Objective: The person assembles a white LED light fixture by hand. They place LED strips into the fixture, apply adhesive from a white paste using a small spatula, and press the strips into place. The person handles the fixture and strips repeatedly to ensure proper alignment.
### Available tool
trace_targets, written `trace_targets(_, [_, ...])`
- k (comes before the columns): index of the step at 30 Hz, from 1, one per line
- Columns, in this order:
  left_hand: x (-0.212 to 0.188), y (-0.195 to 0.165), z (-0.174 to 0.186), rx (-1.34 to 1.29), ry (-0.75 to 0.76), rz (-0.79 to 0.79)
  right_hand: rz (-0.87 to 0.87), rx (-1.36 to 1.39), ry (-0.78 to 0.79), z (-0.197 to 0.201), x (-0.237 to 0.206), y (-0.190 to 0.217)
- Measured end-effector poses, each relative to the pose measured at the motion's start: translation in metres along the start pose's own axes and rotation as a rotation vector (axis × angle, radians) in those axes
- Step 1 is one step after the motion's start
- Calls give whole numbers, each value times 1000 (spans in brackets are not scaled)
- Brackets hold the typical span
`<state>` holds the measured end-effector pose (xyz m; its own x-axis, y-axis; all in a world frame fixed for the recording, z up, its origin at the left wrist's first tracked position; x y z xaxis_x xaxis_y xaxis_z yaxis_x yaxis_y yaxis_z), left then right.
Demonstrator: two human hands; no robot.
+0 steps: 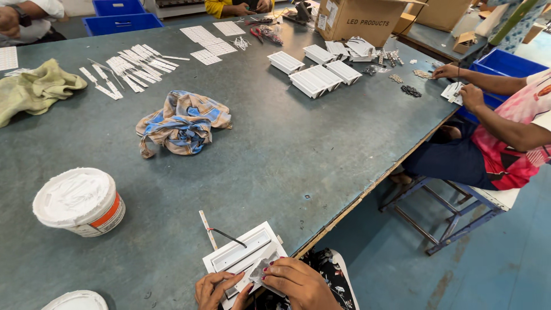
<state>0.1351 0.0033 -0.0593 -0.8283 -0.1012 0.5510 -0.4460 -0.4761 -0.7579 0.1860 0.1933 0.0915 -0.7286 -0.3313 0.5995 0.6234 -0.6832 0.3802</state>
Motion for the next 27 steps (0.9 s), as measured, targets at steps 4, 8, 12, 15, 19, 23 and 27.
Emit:
trace_targets(4, [1,-2,0,-8,-44,-35,-15,13,5,0,0,0])
trace_targets(8, [0,1,-3,29,3,-3,-46,19,3,0,-2,-1])
trace_targets(12, [0,1,-3,14,-41,-38,-26,23,-13,1,-1,-1])
trace_targets(15, [-1,2,-4,18,-41,-28,-17,21,-20,1,-2,-1])
trace_targets(19, [-2,4,-5,24,-33,-25,-38,25,-14,2,-3,-2])
trace_targets(23, [-2,5,-5,14,-36,-27,-40,30,-7,1,-3,-2])
trace_targets(27, [-4,7,-5,19,3,15,-49,17,2,-1,-4,-4])
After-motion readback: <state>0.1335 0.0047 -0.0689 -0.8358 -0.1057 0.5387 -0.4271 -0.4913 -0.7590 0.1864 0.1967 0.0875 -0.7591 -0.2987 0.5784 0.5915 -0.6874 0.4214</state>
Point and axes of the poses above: each hand's wrist, its own x-axis towards the middle knuckle, its own z-axis out of the back of the hand, y = z × x, the point moved 5 cm from there along x, towards the middle knuckle
